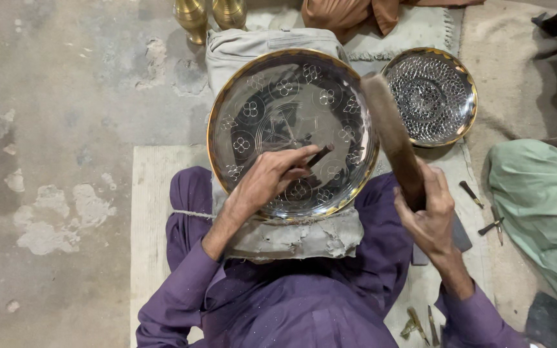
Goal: The person sits cross-legged on the floor with a decorative metal tray resting on a cloth pad on their lap. They hold a small chisel against the tray's engraved surface and strike it with a wooden mallet, repositioning the chisel repeatedly to chase the pattern, briefly turning the tray near the end before resuming.
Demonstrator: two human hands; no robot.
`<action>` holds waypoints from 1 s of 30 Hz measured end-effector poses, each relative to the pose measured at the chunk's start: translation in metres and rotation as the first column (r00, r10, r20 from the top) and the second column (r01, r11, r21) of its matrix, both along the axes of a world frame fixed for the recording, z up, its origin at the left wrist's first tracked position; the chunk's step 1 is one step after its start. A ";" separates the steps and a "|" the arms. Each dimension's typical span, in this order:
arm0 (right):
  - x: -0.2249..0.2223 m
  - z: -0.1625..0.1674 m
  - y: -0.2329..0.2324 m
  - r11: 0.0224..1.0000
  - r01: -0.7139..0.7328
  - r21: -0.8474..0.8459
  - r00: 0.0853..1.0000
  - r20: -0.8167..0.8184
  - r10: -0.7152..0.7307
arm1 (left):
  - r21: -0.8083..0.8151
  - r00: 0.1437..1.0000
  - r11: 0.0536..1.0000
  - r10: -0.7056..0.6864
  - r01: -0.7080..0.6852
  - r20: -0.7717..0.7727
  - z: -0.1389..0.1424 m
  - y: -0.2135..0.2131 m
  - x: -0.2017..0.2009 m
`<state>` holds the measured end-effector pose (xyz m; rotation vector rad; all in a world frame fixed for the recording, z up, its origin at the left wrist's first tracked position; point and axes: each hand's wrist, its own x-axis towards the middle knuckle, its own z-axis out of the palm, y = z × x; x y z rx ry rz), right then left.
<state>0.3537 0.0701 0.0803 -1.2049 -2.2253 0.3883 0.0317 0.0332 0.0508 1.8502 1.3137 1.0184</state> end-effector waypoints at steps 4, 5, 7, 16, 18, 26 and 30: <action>-0.003 0.022 0.011 0.999 -0.034 0.025 0.966 0.258 0.027 | 0.028 1.000 1.000 0.007 -0.007 0.005 0.004 -0.002 0.001; -0.005 0.027 0.013 0.998 -0.018 0.055 0.924 0.383 -0.004 | 0.040 1.000 0.999 0.012 -0.012 0.008 0.004 -0.003 0.002; -0.013 0.034 0.017 0.995 -0.095 0.032 0.988 0.127 0.090 | 0.006 0.995 0.996 0.084 -0.084 0.047 0.003 -0.005 0.006; -0.038 0.064 0.040 0.984 -0.176 -0.026 0.962 0.209 0.177 | 0.026 0.958 0.961 0.271 -0.275 0.094 -0.002 -0.018 0.018; -0.045 0.072 0.043 0.972 -0.233 0.015 0.930 0.296 0.218 | 0.016 0.942 0.948 0.313 -0.317 0.123 -0.005 -0.023 0.021; -0.077 0.100 0.048 0.940 -0.317 0.122 0.692 0.708 0.141 | -0.042 0.859 0.873 0.486 -0.486 0.161 -0.016 -0.034 0.037; -0.090 0.107 0.044 0.925 -0.326 0.195 0.859 0.470 0.204 | -0.112 0.780 0.841 0.535 -0.530 0.325 -0.021 -0.041 0.044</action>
